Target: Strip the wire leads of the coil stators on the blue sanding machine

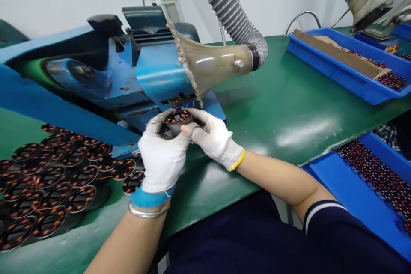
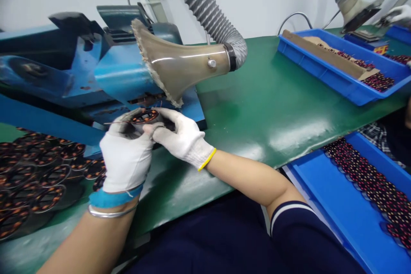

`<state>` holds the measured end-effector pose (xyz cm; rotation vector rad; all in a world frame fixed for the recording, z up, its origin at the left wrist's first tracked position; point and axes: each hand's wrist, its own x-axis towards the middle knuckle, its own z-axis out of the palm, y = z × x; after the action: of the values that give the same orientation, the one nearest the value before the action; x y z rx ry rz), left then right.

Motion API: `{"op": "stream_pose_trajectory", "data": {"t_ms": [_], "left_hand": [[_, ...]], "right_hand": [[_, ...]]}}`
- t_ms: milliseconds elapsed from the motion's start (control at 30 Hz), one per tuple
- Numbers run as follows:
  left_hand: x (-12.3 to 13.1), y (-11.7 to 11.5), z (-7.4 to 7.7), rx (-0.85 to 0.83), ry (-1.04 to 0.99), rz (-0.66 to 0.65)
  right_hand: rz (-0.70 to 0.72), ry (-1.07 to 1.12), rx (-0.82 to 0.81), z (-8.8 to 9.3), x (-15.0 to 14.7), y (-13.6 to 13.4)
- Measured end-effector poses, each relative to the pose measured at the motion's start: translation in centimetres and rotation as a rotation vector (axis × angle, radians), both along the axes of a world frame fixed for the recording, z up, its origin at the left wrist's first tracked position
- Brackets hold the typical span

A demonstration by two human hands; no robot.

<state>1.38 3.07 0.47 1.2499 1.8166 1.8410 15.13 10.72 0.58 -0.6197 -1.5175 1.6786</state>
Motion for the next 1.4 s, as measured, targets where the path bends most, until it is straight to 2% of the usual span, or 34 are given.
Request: {"op": "stream_pose_trajectory", "data": {"t_ms": [200,433,667,900,1133,1300,1400], "left_hand": [[0.8,1.5,0.8,0.041,-0.060,-0.041],[1.1,1.7,1.2,0.092,0.001,0.018],[1.6,2.2,1.8,0.089,0.000,0.015],[1.7,1.9,0.6,0.027,0.005,-0.004],[1.5,2.6,0.0,0.074,0.064,0.029],[1.7,0.4,-0.4,0.160,0.220,0.076],[1.5,-1.0,-1.0,0.134,0.325,0.091]], "right_hand": [[-0.028,-0.013,0.050,0.8,0.1,1.4],[-0.036,0.004,0.078,0.8,-0.3,1.6],[-0.032,0.013,0.008,0.4,-0.5,2.3],[-0.072,0.057,-0.041,0.5,-0.2,1.4],[-0.096,0.119,-0.128,1.5,-0.1,1.0],[-0.038,0.182,-0.162,3.3,1.6,-0.4],[-0.071,0.195,-0.151,3.9,2.2,-1.3]]}}
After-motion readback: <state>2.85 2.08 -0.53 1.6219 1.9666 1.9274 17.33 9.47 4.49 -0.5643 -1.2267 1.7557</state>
